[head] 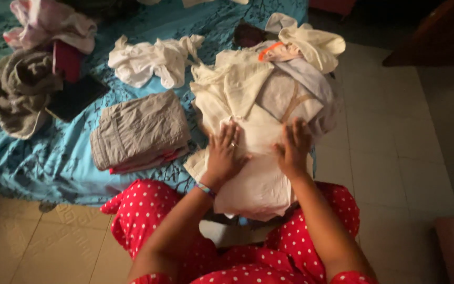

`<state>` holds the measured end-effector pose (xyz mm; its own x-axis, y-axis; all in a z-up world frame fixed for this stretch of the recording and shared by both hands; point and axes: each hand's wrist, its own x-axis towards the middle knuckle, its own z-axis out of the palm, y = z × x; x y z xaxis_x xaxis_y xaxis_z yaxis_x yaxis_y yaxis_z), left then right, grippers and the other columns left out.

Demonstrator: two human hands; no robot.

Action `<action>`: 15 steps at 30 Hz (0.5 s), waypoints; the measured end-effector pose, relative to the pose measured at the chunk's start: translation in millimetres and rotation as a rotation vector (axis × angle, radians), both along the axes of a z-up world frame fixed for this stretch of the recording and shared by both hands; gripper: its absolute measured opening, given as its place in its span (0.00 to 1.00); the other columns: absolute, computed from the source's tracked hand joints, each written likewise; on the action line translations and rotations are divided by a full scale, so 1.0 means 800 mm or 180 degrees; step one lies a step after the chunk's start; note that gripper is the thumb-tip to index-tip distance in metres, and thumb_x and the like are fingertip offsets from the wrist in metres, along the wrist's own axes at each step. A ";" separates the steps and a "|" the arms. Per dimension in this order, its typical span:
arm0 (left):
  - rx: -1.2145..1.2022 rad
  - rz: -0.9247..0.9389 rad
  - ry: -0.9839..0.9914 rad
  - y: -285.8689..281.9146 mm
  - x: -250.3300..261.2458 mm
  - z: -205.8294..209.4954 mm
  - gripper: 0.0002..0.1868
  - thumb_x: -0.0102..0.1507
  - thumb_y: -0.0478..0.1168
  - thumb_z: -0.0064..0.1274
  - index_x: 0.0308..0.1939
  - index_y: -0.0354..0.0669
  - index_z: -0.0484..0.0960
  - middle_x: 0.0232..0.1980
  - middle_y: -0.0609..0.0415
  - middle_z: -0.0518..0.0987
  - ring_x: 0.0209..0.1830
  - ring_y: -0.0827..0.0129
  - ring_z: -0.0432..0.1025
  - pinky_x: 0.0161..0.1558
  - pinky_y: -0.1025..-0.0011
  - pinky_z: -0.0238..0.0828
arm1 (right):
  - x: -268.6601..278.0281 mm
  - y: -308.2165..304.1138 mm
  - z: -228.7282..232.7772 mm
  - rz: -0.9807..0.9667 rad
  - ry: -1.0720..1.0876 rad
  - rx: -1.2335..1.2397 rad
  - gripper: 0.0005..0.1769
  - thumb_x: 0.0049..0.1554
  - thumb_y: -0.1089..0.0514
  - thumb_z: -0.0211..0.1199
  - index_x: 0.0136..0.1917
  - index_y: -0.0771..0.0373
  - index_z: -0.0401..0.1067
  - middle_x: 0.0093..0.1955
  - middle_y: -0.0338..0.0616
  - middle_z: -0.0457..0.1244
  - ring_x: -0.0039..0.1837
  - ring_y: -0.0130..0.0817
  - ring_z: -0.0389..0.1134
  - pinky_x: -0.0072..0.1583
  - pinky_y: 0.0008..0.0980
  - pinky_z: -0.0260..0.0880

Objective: Folding small items of clothing on a bed.

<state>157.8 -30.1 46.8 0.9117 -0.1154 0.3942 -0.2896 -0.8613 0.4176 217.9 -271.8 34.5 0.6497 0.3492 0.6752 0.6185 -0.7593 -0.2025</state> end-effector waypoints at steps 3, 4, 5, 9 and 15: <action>-0.0083 0.0201 0.0089 0.007 -0.016 0.018 0.52 0.57 0.62 0.58 0.77 0.40 0.55 0.82 0.42 0.49 0.81 0.45 0.43 0.71 0.33 0.39 | -0.021 -0.005 -0.016 0.0042 0.0036 0.0072 0.39 0.66 0.40 0.54 0.81 0.64 0.55 0.85 0.62 0.44 0.85 0.64 0.43 0.78 0.66 0.38; -0.0090 0.0209 0.0088 0.003 -0.021 0.018 0.52 0.57 0.62 0.58 0.77 0.40 0.55 0.82 0.42 0.49 0.81 0.45 0.43 0.71 0.33 0.39 | -0.030 0.001 -0.020 0.0051 0.0036 0.0066 0.39 0.66 0.40 0.54 0.81 0.64 0.55 0.85 0.62 0.44 0.85 0.64 0.43 0.78 0.66 0.38; 0.0110 0.0163 -0.0050 0.000 -0.028 0.017 0.50 0.58 0.60 0.58 0.78 0.41 0.56 0.83 0.42 0.50 0.83 0.45 0.44 0.72 0.34 0.40 | -0.042 0.006 -0.026 0.0304 0.0113 -0.0028 0.38 0.66 0.42 0.54 0.81 0.63 0.55 0.85 0.61 0.44 0.85 0.64 0.43 0.79 0.66 0.38; 0.0683 -0.0212 -0.0430 -0.013 -0.045 -0.030 0.46 0.63 0.55 0.57 0.82 0.45 0.59 0.87 0.47 0.53 0.86 0.50 0.46 0.78 0.39 0.41 | -0.083 0.036 -0.035 0.0832 0.0347 -0.0513 0.38 0.62 0.45 0.58 0.81 0.58 0.57 0.85 0.56 0.46 0.85 0.61 0.44 0.80 0.63 0.39; 0.0328 0.0343 0.0078 0.030 -0.060 -0.008 0.50 0.59 0.68 0.55 0.77 0.47 0.60 0.81 0.44 0.53 0.80 0.42 0.45 0.70 0.30 0.34 | -0.082 0.008 0.007 0.0909 0.0278 -0.0626 0.37 0.58 0.40 0.65 0.75 0.55 0.65 0.83 0.55 0.48 0.82 0.61 0.48 0.75 0.59 0.47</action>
